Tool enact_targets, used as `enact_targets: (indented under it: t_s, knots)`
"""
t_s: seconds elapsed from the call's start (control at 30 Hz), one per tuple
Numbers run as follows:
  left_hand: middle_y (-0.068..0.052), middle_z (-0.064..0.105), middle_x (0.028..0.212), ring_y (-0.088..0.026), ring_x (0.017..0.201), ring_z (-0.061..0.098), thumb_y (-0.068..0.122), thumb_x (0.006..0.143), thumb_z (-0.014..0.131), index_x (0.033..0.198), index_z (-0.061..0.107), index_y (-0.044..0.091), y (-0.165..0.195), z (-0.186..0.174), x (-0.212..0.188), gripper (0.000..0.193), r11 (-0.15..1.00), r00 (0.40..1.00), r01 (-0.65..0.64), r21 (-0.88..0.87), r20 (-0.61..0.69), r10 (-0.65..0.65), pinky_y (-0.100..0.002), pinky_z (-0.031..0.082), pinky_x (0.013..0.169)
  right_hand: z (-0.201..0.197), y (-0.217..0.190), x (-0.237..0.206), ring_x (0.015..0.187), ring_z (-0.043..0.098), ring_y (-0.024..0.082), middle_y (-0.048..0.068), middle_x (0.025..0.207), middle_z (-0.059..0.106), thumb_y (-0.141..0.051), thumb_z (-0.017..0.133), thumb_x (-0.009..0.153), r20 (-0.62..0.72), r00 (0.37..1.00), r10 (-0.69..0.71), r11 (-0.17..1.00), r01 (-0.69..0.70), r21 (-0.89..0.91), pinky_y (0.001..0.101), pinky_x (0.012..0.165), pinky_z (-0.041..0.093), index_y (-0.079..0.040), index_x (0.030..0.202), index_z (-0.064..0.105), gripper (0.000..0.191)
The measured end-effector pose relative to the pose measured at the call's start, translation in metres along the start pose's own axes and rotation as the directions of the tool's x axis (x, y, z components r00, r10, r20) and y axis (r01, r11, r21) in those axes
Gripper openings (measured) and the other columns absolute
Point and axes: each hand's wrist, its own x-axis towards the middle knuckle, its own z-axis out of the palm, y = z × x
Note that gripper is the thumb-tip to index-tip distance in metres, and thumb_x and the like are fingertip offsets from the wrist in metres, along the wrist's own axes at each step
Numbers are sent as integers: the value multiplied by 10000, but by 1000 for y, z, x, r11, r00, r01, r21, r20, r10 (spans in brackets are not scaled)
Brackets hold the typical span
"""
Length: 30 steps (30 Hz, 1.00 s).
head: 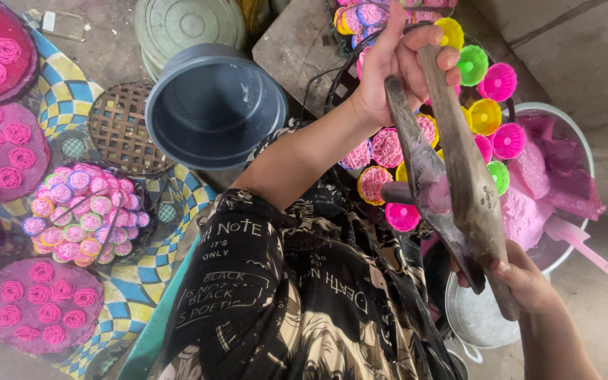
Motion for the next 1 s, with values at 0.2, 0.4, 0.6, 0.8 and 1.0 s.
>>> enact_targets:
  t_s: [0.2, 0.4, 0.6, 0.8, 1.0]
  knots:
    - [-96, 651, 973, -322, 987, 657, 694, 989, 387, 1069, 722, 169, 17, 0, -17, 628, 998, 998, 56, 4, -25, -56, -451, 579, 810, 13, 13, 17, 791, 718, 248, 203, 966, 722, -603, 774, 749, -17, 1000, 6, 999, -7, -42, 354, 617, 561, 107, 1281, 585, 906]
    - [-82, 656, 968, -303, 946, 666, 676, 1034, 389, 1049, 672, 172, 21, -5, -8, 578, 995, 999, -37, 88, 14, 36, -433, 581, 734, 15, 2, 25, 739, 676, 218, 163, 963, 693, -537, 783, 769, -45, 998, -45, 995, 41, -90, 337, 645, 550, 80, 1310, 569, 847]
    - [-84, 658, 985, -299, 926, 666, 735, 1062, 329, 1100, 661, 141, 4, 15, -13, 682, 998, 997, 67, 8, 48, -67, -404, 569, 833, 26, 9, -4, 761, 686, 235, 159, 983, 707, -592, 756, 775, -47, 999, -8, 996, 4, -85, 347, 634, 539, 63, 1308, 561, 867]
    - [-84, 653, 1086, -271, 1094, 653, 567, 1039, 441, 1179, 640, 43, 1, 27, 38, 578, 969, 980, 103, 225, 141, -137, -450, 528, 993, 15, -10, -24, 934, 676, 241, 182, 1062, 705, -788, 517, 941, 35, 983, -183, 982, 184, -49, 356, 785, 532, 101, 1265, 613, 951]
    - [-78, 613, 987, -247, 920, 604, 522, 1029, 458, 1067, 605, 35, -33, 1, 91, 510, 991, 962, 126, 45, 237, -133, -412, 492, 1000, -23, -10, -9, 862, 690, 244, 188, 1047, 723, -736, 411, 987, -74, 987, -139, 990, 137, -34, 347, 686, 529, 73, 1284, 606, 883]
